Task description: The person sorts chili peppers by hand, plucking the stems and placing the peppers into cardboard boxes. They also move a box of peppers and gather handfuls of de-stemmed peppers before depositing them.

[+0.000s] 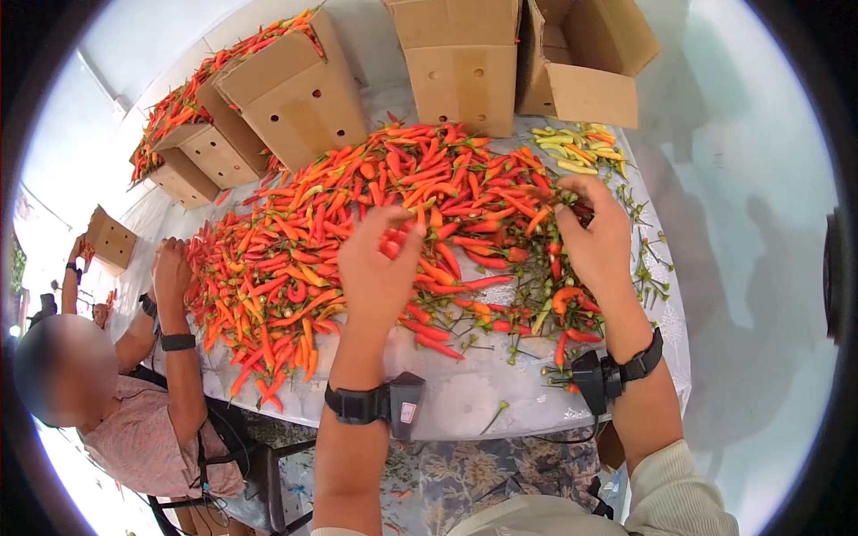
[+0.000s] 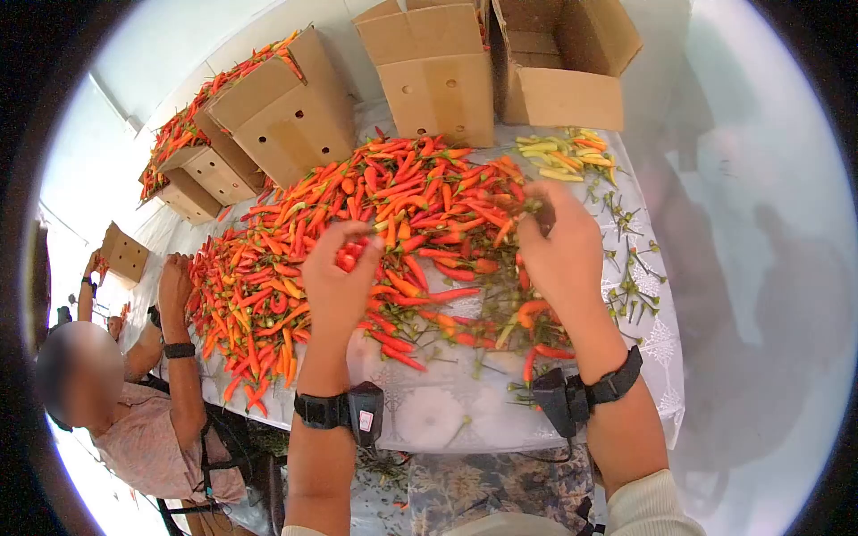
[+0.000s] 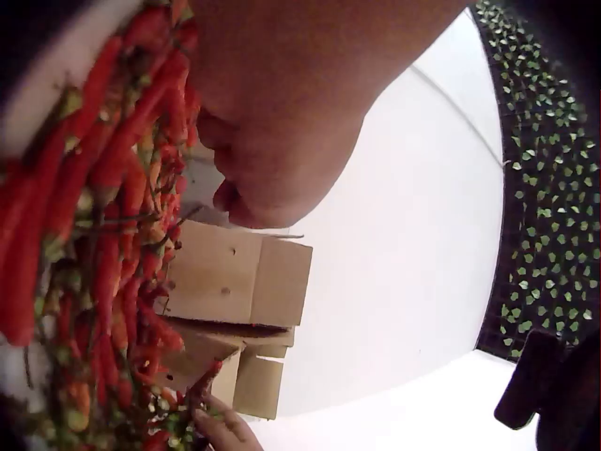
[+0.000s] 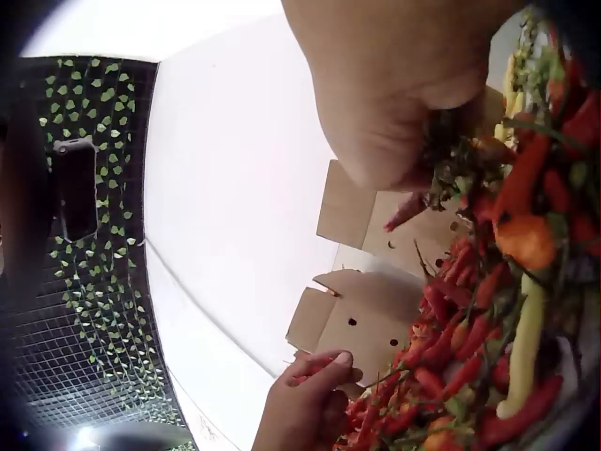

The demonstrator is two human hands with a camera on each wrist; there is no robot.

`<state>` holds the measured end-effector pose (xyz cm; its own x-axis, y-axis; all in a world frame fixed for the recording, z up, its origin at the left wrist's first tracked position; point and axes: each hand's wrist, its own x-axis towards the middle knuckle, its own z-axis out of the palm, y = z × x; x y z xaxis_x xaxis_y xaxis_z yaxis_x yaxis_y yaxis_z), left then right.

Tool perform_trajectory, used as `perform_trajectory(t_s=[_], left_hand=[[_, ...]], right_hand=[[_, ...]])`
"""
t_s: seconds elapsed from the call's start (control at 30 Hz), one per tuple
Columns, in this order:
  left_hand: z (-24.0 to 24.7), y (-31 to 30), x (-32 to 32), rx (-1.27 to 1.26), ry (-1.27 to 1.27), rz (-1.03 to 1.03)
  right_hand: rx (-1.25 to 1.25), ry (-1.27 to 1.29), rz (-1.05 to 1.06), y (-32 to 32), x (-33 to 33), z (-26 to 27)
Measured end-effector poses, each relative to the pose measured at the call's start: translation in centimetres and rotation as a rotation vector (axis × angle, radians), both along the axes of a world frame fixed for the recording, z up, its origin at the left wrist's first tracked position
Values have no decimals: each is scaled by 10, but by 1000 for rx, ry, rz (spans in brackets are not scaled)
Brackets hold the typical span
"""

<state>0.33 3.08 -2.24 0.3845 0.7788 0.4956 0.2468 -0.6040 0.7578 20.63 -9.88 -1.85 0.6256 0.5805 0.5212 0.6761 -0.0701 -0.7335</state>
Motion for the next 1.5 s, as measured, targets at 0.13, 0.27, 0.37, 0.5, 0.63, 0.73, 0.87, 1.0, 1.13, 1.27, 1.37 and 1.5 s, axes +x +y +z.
perform_trajectory(t_s=[0.13, 0.27, 0.37, 0.5, 0.63, 0.73, 0.87, 1.0, 1.13, 1.27, 1.37, 1.5], left_hand=[[-5, -8, 8, 74, 131, -179], [-2, -12, 8, 132, 335, -209], [3, -14, 6, 110, 421, -120], [3, -9, -2, 13, 410, -133], [-1, -2, -7, 31, 442, -69], [-7, 2, -9, 89, 412, 4], [-7, 7, -8, 168, 277, 45], [-1, -4, 0, -102, 116, -53], [0, -9, 5, -232, 64, -162], [-2, -10, 6, -507, -119, -295], [6, -16, 6, -656, -210, -398], [5, -18, 4, -771, -188, -518]], right_hand=[[-77, -34, -53, 0, 0, 1], [-64, -196, -51, -2, -3, 0], [20, -169, -19, 2, 2, -6], [64, -280, -104, 1, 2, -1], [109, -361, -179, -1, 12, 0], [79, -243, -133, -6, 15, 2], [-89, -132, -16, -7, 14, 3], [-351, -326, 104, -13, 7, 3], [-254, -121, 193, -8, 7, 8], [-34, 103, 291, -4, -7, 6], [20, 311, 437, -3, -19, 10], [38, 389, 512, -3, -34, 12]])
